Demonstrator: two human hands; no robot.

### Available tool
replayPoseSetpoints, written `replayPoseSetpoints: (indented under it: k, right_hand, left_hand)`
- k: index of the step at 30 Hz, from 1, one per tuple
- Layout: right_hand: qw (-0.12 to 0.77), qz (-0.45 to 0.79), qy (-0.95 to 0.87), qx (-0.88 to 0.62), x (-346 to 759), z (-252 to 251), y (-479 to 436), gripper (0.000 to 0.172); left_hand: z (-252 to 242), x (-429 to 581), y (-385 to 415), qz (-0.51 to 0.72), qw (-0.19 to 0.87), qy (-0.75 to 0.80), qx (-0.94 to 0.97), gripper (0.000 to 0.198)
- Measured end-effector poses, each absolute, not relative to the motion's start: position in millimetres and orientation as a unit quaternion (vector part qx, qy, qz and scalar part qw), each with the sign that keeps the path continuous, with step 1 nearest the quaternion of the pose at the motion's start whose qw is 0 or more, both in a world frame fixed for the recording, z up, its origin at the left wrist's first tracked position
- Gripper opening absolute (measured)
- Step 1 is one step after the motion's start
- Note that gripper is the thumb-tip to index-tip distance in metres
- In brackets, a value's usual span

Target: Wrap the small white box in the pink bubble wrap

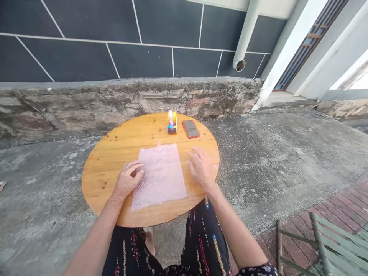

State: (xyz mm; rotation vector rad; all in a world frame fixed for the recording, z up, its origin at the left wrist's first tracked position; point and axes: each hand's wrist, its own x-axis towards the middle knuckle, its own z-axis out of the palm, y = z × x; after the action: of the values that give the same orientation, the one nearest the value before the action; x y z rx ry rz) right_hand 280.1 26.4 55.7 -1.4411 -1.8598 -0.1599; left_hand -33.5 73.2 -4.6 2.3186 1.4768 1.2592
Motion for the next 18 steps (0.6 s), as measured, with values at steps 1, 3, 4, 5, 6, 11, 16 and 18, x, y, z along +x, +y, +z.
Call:
replayPoseSetpoints:
  k: [1, 3, 4, 5, 6, 11, 16, 18]
  right_hand:
    - [0.393, -0.069, -0.711, -0.578, 295, 56, 25, 0.032]
    - [0.389, -0.063, -0.695, -0.601, 322, 54, 25, 0.039]
    - [0.383, -0.049, -0.694, -0.607, 333, 51, 27, 0.045]
    - [0.379, -0.029, -0.693, -0.612, 342, 48, 29, 0.051]
    - [0.378, -0.004, -0.69, -0.618, 349, 43, 31, 0.057]
    - [0.394, 0.135, -0.666, -0.619, 354, 17, 38, 0.074]
    - [0.428, 0.178, -0.647, -0.605, 349, 5, 45, 0.07]
    - [0.43, 0.181, -0.637, -0.614, 350, 4, 47, 0.066]
  left_hand:
    - [-5, -34, 73, 0.424, 0.057, 0.495, 0.756, 0.021]
    - [-5, -34, 74, 0.437, 0.055, 0.51, 0.738, 0.02]
    - [-5, -34, 74, 0.441, 0.057, 0.515, 0.733, 0.019]
    - [-5, -35, 74, 0.443, 0.06, 0.518, 0.729, 0.019]
    - [-6, -35, 74, 0.444, 0.062, 0.52, 0.727, 0.019]
    - [-9, -36, 75, 0.448, 0.066, 0.523, 0.722, 0.018]
    - [-9, -36, 75, 0.443, 0.068, 0.526, 0.723, 0.018]
    - [-7, -35, 73, 0.438, 0.069, 0.529, 0.723, 0.018]
